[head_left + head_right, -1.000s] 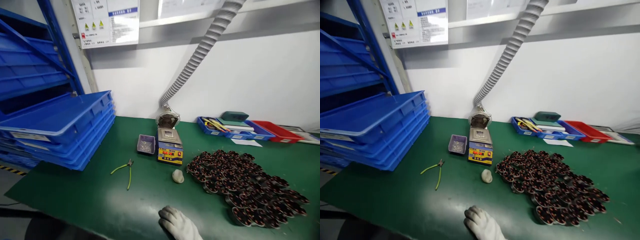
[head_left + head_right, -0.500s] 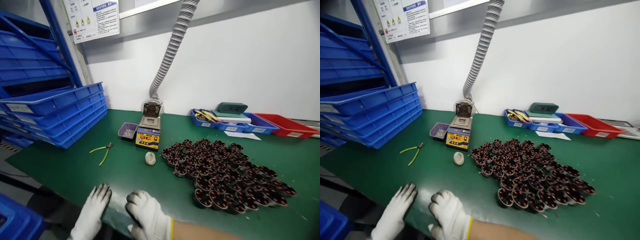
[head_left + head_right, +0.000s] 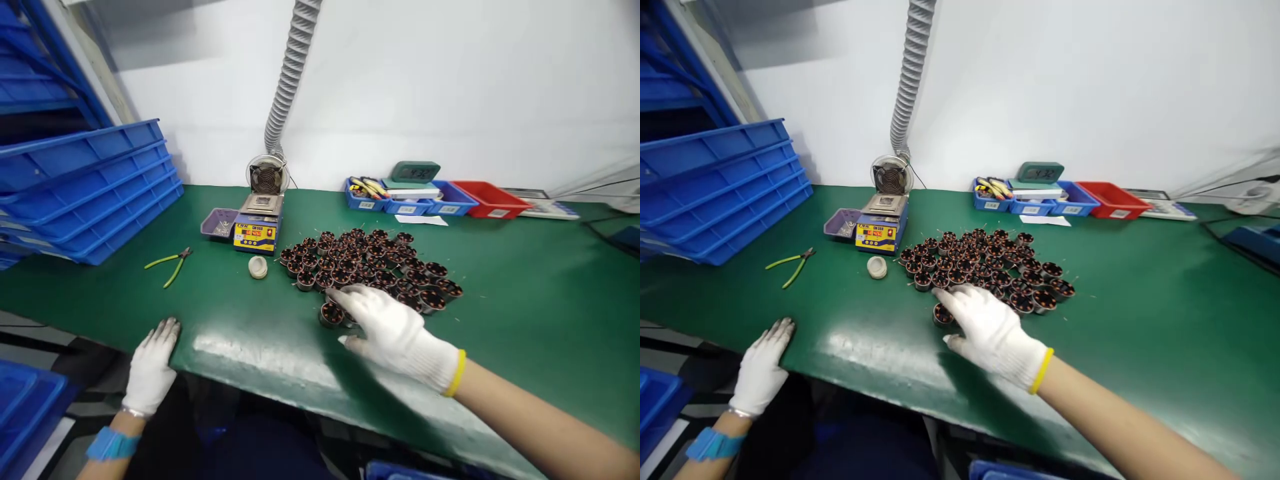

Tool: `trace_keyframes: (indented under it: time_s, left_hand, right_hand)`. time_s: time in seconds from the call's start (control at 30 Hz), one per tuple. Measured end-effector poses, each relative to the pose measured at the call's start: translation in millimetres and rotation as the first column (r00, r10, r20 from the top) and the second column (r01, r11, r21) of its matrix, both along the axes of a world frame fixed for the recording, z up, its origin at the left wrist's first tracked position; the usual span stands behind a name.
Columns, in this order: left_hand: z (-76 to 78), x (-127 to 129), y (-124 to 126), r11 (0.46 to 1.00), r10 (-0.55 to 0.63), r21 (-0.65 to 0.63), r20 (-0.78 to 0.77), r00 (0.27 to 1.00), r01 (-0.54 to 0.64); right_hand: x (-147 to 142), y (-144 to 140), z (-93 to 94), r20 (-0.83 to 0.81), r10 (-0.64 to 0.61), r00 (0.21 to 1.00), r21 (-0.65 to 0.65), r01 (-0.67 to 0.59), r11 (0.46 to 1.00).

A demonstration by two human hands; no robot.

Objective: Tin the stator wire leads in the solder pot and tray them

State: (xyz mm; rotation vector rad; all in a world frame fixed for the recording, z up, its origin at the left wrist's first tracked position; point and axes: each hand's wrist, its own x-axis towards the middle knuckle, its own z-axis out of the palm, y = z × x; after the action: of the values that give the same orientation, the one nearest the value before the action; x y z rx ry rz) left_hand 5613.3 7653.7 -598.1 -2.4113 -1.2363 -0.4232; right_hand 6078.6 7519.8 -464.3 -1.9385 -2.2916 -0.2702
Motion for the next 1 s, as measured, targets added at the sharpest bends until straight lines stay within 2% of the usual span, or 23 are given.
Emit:
trace_keyframes:
  time_s: [0.1,0.17,0.23,0.27,0.3,0.33,0.37,0.4,0.43,0.47,0.5,0.53,0.57,0.63,0.67,0.7,0.73,0.8,0.87,0.93,1.0]
  left_hand:
    - [2.8,-2.8,-3.3,0.997,0.027,-0.081,0.092,0.995,-0.020]
    - [13.1,-6.2,-4.8,0.977,0.047,-0.213,0.173,0.984,-0.009]
    - [30.7,-3.7,-6.3,0.909,0.114,-0.415,0.330,0.937,0.035]
    - [41.1,2.8,-7.5,0.847,0.184,-0.524,0.448,0.875,0.090]
    - [51.5,14.1,-9.1,0.763,0.276,-0.621,0.564,0.778,0.179]
    - [60.9,30.6,-11.4,0.658,0.398,-0.690,0.659,0.638,0.302]
    - [68.7,52.1,-14.2,0.558,0.510,-0.699,0.714,0.480,0.446]
    - [74.2,77.4,-17.1,0.417,0.603,-0.684,0.701,0.381,0.598]
    - [77.6,105.0,-19.6,0.219,0.686,-0.652,0.632,0.362,0.726]
    - [79.1,132.8,-21.1,-0.012,0.761,-0.610,0.508,0.403,0.792]
    - [79.4,158.6,-21.1,-0.165,0.795,-0.540,0.423,0.436,0.825]
    - [79.1,180.8,-19.3,-0.165,0.810,-0.511,0.418,0.412,0.844]
    - [79.0,198.1,-15.9,-0.116,0.843,-0.485,0.413,0.344,0.867]
    - [80.7,216.7,-5.2,0.067,0.910,-0.471,0.391,0.140,0.880]
    - [82.6,219.0,1.3,0.143,0.921,-0.471,0.386,0.057,0.870]
    - [84.9,218.3,8.0,0.194,0.923,-0.474,0.386,0.004,0.859]
    - [87.4,215.8,14.5,0.220,0.919,-0.475,0.394,-0.017,0.852]
    - [90.8,210.4,25.9,0.232,0.911,-0.474,0.413,-0.019,0.850]
    - [90.9,208.7,34.1,0.235,0.907,-0.470,0.422,-0.017,0.851]
    - [88.8,210.3,39.0,0.238,0.909,-0.472,0.417,-0.023,0.849]
    - [87.2,211.3,42.1,0.203,0.921,-0.462,0.389,-0.008,0.863]
  right_hand:
    - [-1.6,8.0,-36.7,0.091,0.087,0.992,0.086,-0.095,0.992]
    - [-3.7,13.4,-53.6,0.094,0.077,0.993,0.118,-0.088,0.989]
    - [-8.2,15.6,-58.7,0.041,0.049,0.998,0.146,-0.055,0.988]
    - [-12.9,15.7,-56.6,-0.002,0.042,0.999,0.161,-0.042,0.986]
    - [-20.0,15.8,-51.9,-0.053,0.045,0.998,0.180,-0.035,0.983]
    - [-29.6,16.4,-45.4,-0.107,0.065,0.992,0.206,-0.041,0.978]
    - [-41.5,18.0,-37.8,-0.156,0.106,0.982,0.240,-0.067,0.968]
    - [-54.9,20.9,-30.2,-0.191,0.171,0.967,0.283,-0.113,0.953]
    - [-68.7,25.1,-23.4,-0.214,0.249,0.945,0.329,-0.170,0.929]
    - [-81.8,30.2,-18.2,-0.228,0.322,0.919,0.373,-0.223,0.901]
    - [-92.9,36.1,-15.0,-0.245,0.374,0.894,0.408,-0.255,0.876]
    - [-101.2,42.2,-13.7,-0.274,0.398,0.876,0.431,-0.258,0.865]
    - [-106.0,48.5,-14.1,-0.327,0.384,0.863,0.441,-0.220,0.870]
    - [-106.1,60.9,-18.0,-0.530,0.225,0.818,0.364,-0.020,0.931]
    - [-102.9,67.2,-20.5,-0.652,0.104,0.751,0.253,0.087,0.964]
    - [-99.2,73.7,-22.9,-0.758,-0.017,0.652,0.111,0.154,0.982]
    - [-96.0,80.3,-25.1,-0.836,-0.118,0.535,-0.032,0.168,0.985]
    - [-94.4,93.9,-28.8,-0.920,-0.232,0.316,-0.219,0.077,0.973]
    - [-99.7,106.3,-31.7,-0.958,-0.231,0.168,-0.235,0.000,0.972]
    - [-107.7,115.1,-33.3,-0.973,-0.203,0.113,-0.204,0.002,0.979]
    - [-113.6,119.4,-32.3,-0.973,-0.155,0.170,-0.150,0.041,0.988]
